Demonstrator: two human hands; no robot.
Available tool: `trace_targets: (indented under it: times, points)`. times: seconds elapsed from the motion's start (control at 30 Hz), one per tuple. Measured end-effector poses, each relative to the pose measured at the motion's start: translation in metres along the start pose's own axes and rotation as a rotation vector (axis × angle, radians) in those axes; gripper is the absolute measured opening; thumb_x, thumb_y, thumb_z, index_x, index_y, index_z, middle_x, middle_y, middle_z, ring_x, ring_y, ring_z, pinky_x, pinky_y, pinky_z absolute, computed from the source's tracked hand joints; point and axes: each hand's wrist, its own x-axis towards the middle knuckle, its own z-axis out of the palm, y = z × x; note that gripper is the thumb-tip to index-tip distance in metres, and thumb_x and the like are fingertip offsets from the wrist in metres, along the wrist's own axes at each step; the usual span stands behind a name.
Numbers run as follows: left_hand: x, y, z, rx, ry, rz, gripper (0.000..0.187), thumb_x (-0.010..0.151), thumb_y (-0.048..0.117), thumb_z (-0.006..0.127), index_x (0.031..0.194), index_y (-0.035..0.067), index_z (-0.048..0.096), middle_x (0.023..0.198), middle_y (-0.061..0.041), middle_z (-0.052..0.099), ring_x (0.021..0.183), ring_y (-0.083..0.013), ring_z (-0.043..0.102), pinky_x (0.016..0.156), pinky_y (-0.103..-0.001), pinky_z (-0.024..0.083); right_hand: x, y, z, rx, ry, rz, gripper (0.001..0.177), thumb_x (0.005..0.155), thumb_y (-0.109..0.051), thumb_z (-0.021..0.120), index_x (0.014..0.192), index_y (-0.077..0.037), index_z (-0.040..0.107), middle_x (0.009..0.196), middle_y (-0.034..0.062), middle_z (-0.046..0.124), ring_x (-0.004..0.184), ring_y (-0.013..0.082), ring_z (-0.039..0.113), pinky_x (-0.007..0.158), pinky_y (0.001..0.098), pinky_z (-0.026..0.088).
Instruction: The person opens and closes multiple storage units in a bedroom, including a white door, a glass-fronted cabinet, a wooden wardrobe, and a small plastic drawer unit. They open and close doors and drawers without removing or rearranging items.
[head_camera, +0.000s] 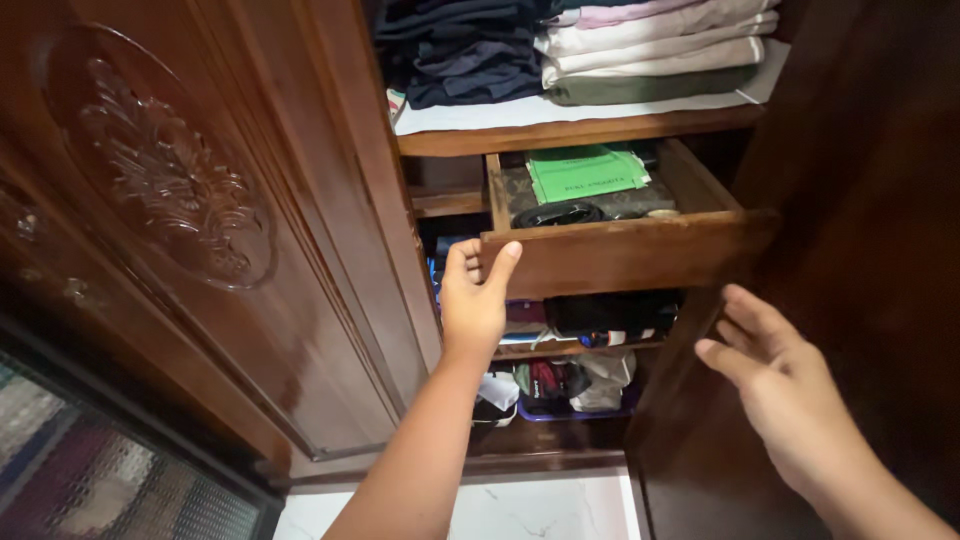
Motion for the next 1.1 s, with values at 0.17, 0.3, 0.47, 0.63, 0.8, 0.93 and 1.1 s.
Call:
trace_targets:
  times: [0.17, 0.3, 0.47, 0.63, 0.8, 0.93, 1.1]
  points:
    - [-0.008, 0.003, 0.002, -0.012, 0.005, -0.031, 0.046, 0.09, 0.024, 0.077, 0.124, 0.001, 0.057, 0.11, -0.009, 0.072, 0.099, -0.0147, 0.068, 0.09, -0.029, 0.055, -0.028, -0.024, 0.026, -0.036, -0.03, 0.009, 0.067, 0.084, -0.007, 0.064, 0.149, -0.009, 0.049, 0.155, 0.0111, 0.052, 0.142, 0.0226, 0.051, 0.112, 0.0356, 0.04]
    - [-0.022, 0.01, -0.009, 0.078, -0.12, -0.016, 0.066, 0.086, 0.024, 0.076, 0.141, 0.001, 0.049, 0.128, -0.013, 0.069, 0.117, -0.0209, 0.066, 0.101, -0.033, 0.05, -0.046, -0.039, 0.052, -0.014, -0.125, -0.015, 0.063, 0.084, -0.008, 0.064, 0.146, -0.01, 0.051, 0.152, 0.0095, 0.056, 0.14, 0.0207, 0.054, 0.11, 0.0347, 0.042]
    - [-0.038, 0.023, -0.032, 0.258, -0.182, -0.042, 0.081, 0.086, 0.029, 0.08, 0.151, 0.001, 0.041, 0.15, -0.022, 0.053, 0.141, -0.0289, 0.05, 0.115, -0.04, 0.038, -0.067, -0.048, 0.074, -0.034, -0.173, -0.041, 0.062, 0.086, -0.008, 0.064, 0.146, -0.009, 0.052, 0.15, 0.0103, 0.058, 0.137, 0.0201, 0.057, 0.107, 0.035, 0.043]
    - [-0.049, 0.042, -0.064, 0.222, -0.147, -0.217, 0.079, 0.083, 0.033, 0.075, 0.152, 0.009, 0.043, 0.151, -0.018, 0.052, 0.139, -0.0339, 0.049, 0.112, -0.044, 0.04, -0.071, -0.054, 0.096, 0.07, -0.21, -0.101, 0.064, 0.084, -0.005, 0.062, 0.147, -0.006, 0.05, 0.153, 0.0126, 0.054, 0.133, 0.0239, 0.059, 0.098, 0.0358, 0.05]
    - [-0.043, 0.062, -0.108, 0.169, -0.06, -0.132, 0.079, 0.087, 0.033, 0.075, 0.154, 0.006, 0.041, 0.151, -0.022, 0.052, 0.141, -0.037, 0.049, 0.113, -0.045, 0.042, -0.067, -0.068, 0.133, 0.088, -0.274, -0.126, 0.06, 0.09, -0.009, 0.063, 0.148, -0.006, 0.049, 0.152, 0.0148, 0.055, 0.128, 0.0247, 0.061, 0.094, 0.0347, 0.052]
    - [-0.039, 0.075, -0.148, 0.194, 0.036, -0.151, 0.078, 0.086, 0.031, 0.074, 0.154, 0.01, 0.042, 0.151, -0.02, 0.053, 0.139, -0.0364, 0.051, 0.112, -0.044, 0.043, -0.061, -0.087, 0.176, 0.151, -0.364, -0.15, 0.059, 0.09, -0.009, 0.064, 0.147, -0.006, 0.05, 0.15, 0.0152, 0.056, 0.128, 0.0232, 0.061, 0.096, 0.0348, 0.053]
    - [-0.027, 0.093, -0.207, 0.234, 0.185, -0.14, 0.074, 0.086, 0.028, 0.072, 0.152, 0.011, 0.042, 0.15, -0.017, 0.055, 0.136, -0.0332, 0.053, 0.109, -0.043, 0.045, -0.055, -0.115, 0.242, 0.189, -0.499, -0.16, 0.057, 0.091, -0.006, 0.062, 0.146, -0.007, 0.05, 0.151, 0.0147, 0.053, 0.133, 0.0244, 0.057, 0.1, 0.0388, 0.053]
